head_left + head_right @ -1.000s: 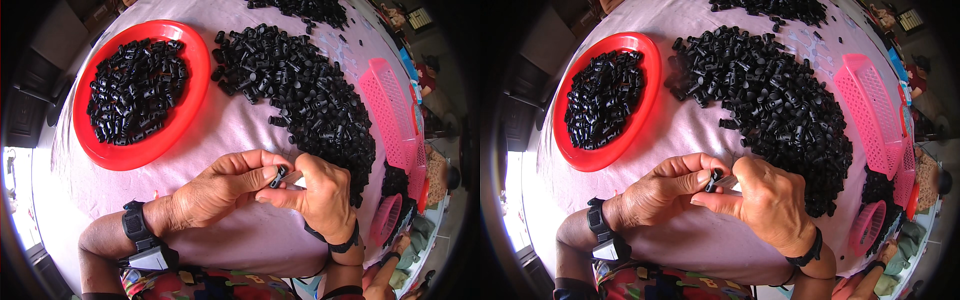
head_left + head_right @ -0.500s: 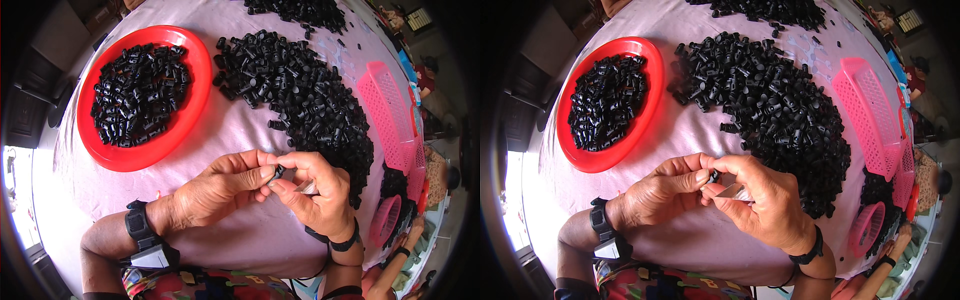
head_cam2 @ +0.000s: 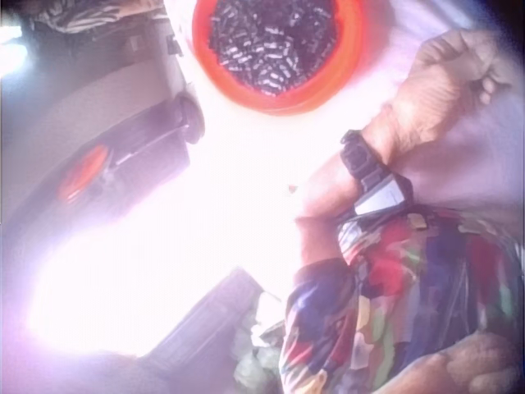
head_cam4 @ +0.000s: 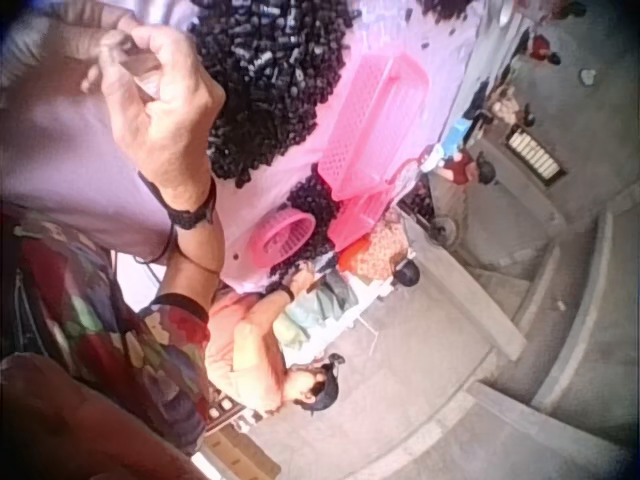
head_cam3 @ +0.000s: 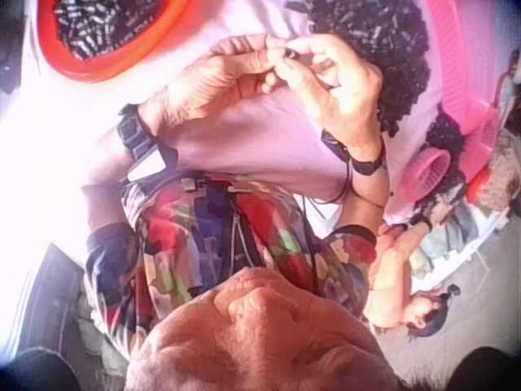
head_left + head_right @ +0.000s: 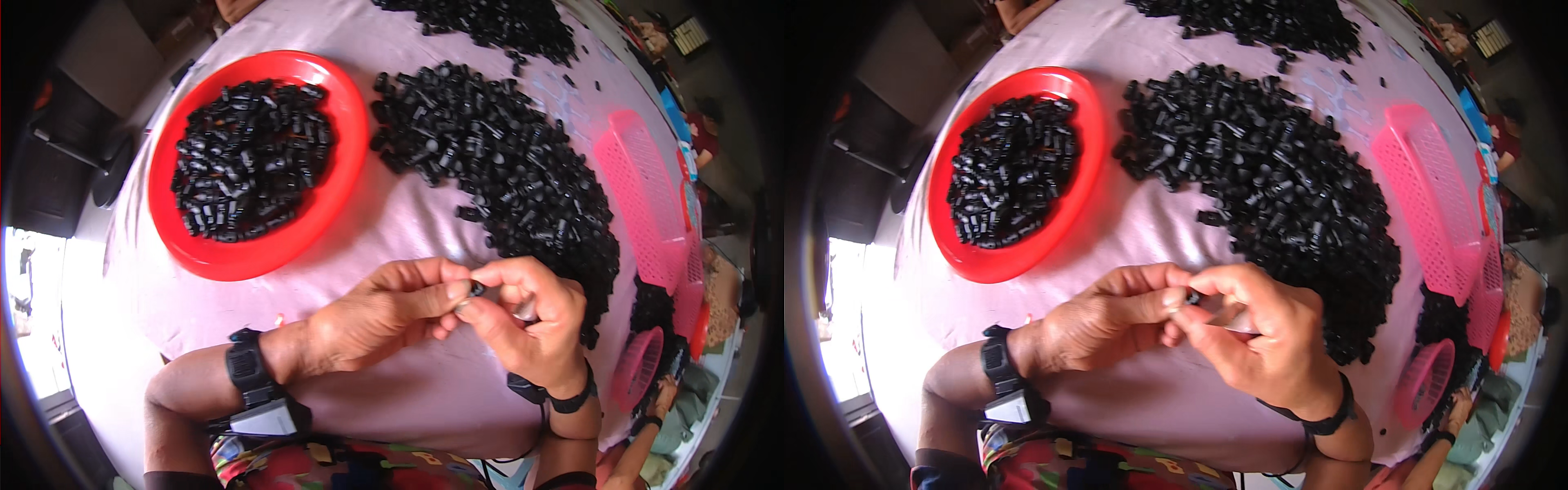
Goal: Inspecting and removing excess material from small black plastic parts using tweezers.
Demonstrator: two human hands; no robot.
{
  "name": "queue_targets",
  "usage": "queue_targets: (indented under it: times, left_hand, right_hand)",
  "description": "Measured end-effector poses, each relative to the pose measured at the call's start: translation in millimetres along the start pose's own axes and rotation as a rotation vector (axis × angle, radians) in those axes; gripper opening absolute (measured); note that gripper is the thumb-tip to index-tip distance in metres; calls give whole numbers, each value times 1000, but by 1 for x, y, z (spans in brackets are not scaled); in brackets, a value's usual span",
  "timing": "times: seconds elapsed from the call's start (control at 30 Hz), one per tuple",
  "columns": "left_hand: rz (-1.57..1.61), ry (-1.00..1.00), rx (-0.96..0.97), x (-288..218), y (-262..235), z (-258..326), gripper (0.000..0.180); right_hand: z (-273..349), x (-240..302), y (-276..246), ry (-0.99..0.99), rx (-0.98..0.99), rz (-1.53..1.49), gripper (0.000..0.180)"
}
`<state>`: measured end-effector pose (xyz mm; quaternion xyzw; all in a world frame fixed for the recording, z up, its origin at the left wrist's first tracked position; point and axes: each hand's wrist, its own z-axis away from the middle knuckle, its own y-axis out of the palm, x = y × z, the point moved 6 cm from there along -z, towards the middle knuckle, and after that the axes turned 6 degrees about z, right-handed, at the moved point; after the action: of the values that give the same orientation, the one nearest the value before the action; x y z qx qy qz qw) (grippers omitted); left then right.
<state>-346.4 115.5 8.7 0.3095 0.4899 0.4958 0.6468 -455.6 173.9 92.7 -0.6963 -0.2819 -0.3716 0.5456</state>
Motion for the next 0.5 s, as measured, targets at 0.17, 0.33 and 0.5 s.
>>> queue_targets:
  times: [0.17, 0.33, 0.5]
  left_hand:
    - [-157, 24, 32, -9, 15, 4, 20]
    - [-338, 326, -147, -58, 24, 36, 16]
    - [-752, 834, -552, -138, 6, 97, 14]
  right_hand:
    - [2, 2, -8, 13, -147, 16, 6]
    - [1, -4, -25, 67, -306, 66, 12]
    - [-2, -3, -44, 61, -368, 92, 12]
